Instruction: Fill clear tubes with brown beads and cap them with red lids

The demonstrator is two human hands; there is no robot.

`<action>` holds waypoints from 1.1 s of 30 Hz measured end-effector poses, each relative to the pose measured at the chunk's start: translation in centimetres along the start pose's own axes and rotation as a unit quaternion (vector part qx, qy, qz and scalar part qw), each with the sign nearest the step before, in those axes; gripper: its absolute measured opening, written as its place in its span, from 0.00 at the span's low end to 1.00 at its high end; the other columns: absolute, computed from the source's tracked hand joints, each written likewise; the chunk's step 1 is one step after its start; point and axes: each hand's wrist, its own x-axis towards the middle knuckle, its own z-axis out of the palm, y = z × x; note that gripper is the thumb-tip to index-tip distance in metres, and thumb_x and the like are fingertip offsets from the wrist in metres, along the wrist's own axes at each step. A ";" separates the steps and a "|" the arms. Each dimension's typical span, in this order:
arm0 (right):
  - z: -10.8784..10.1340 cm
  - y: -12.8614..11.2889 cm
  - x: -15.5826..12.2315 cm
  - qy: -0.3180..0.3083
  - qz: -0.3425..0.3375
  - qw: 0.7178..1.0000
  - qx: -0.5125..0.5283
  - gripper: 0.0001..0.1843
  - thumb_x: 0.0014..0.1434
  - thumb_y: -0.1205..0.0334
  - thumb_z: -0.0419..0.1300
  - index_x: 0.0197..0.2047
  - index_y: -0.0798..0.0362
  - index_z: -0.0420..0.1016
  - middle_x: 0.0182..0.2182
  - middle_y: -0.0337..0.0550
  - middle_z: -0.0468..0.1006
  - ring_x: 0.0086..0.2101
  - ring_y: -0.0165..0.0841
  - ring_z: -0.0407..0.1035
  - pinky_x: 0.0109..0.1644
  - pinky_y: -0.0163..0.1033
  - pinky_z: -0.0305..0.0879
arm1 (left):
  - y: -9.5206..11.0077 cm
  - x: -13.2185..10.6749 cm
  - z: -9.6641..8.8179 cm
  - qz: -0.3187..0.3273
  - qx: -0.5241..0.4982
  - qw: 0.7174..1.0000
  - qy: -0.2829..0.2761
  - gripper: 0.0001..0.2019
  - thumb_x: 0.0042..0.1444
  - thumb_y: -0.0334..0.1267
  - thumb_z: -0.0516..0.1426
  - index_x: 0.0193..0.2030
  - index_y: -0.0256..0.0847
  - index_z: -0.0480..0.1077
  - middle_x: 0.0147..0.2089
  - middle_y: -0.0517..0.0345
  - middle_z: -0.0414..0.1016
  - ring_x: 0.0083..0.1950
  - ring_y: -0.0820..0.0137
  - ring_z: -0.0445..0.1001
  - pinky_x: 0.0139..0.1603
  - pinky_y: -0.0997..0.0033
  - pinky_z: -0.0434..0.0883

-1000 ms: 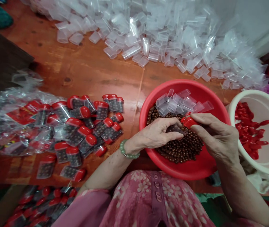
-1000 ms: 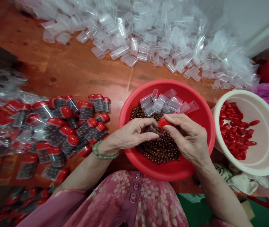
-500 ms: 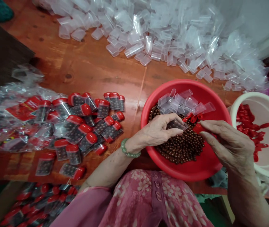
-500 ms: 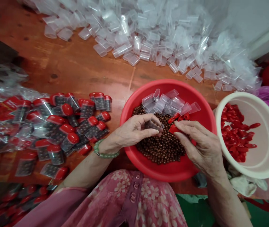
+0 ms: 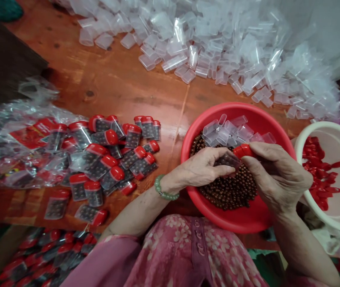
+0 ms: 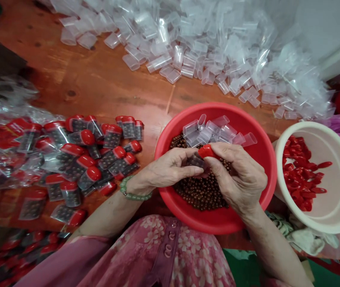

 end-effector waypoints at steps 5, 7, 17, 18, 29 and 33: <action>0.5 0.4 -0.3 -0.026 0.019 0.999 0.009 0.11 0.59 0.67 0.68 0.45 0.45 0.82 0.39 0.43 0.85 0.40 0.40 0.81 0.45 0.49 0.80 | -0.2 0.0 -0.1 0.029 0.025 0.999 -0.018 0.07 0.60 0.36 0.58 0.43 0.36 0.70 0.39 0.56 0.74 0.43 0.69 0.72 0.51 0.64 0.71; 0.5 0.7 -0.3 -0.030 0.007 0.999 0.015 0.13 0.59 0.68 0.68 0.45 0.44 0.81 0.40 0.42 0.85 0.40 0.39 0.81 0.45 0.48 0.80 | -0.2 -0.2 -0.1 0.023 0.034 0.999 -0.010 0.07 0.61 0.37 0.58 0.43 0.36 0.70 0.40 0.55 0.74 0.42 0.69 0.72 0.50 0.65 0.71; 0.3 1.7 -0.4 -0.180 -0.129 0.969 -0.108 0.46 0.55 0.44 0.70 0.70 0.51 0.59 0.53 0.60 0.78 0.53 0.54 0.76 0.53 0.59 0.77 | -0.3 -0.1 -0.4 -0.015 -0.151 0.988 -0.032 0.20 0.54 0.51 0.68 0.37 0.37 0.69 0.33 0.58 0.74 0.34 0.74 0.73 0.40 0.71 0.71; 0.6 1.7 -0.5 -0.182 -0.141 0.964 -0.134 0.49 0.55 0.41 0.70 0.71 0.53 0.55 0.54 0.62 0.77 0.54 0.55 0.75 0.53 0.60 0.76 | -0.4 0.0 -0.4 -0.019 -0.189 0.981 -0.034 0.21 0.52 0.52 0.69 0.37 0.37 0.69 0.33 0.58 0.75 0.35 0.73 0.75 0.42 0.70 0.73; 1.6 1.8 -0.8 -0.094 -0.232 0.939 -0.235 0.44 0.57 0.48 0.66 0.70 0.53 0.56 0.47 0.57 0.82 0.42 0.48 0.79 0.48 0.53 0.71 | 0.6 -0.1 -0.7 -0.072 -0.262 0.955 -0.117 0.41 0.58 0.75 0.44 0.44 0.37 0.78 0.36 0.45 0.83 0.50 0.56 0.81 0.50 0.61 0.76; 1.4 2.3 -1.1 -0.093 -0.228 0.937 -0.249 0.43 0.54 0.43 0.67 0.67 0.53 0.61 0.46 0.56 0.83 0.41 0.48 0.79 0.48 0.53 0.71 | 0.4 -0.1 -0.5 -0.052 -0.244 0.960 -0.125 0.39 0.59 0.74 0.46 0.45 0.38 0.78 0.38 0.46 0.83 0.51 0.56 0.81 0.51 0.60 0.76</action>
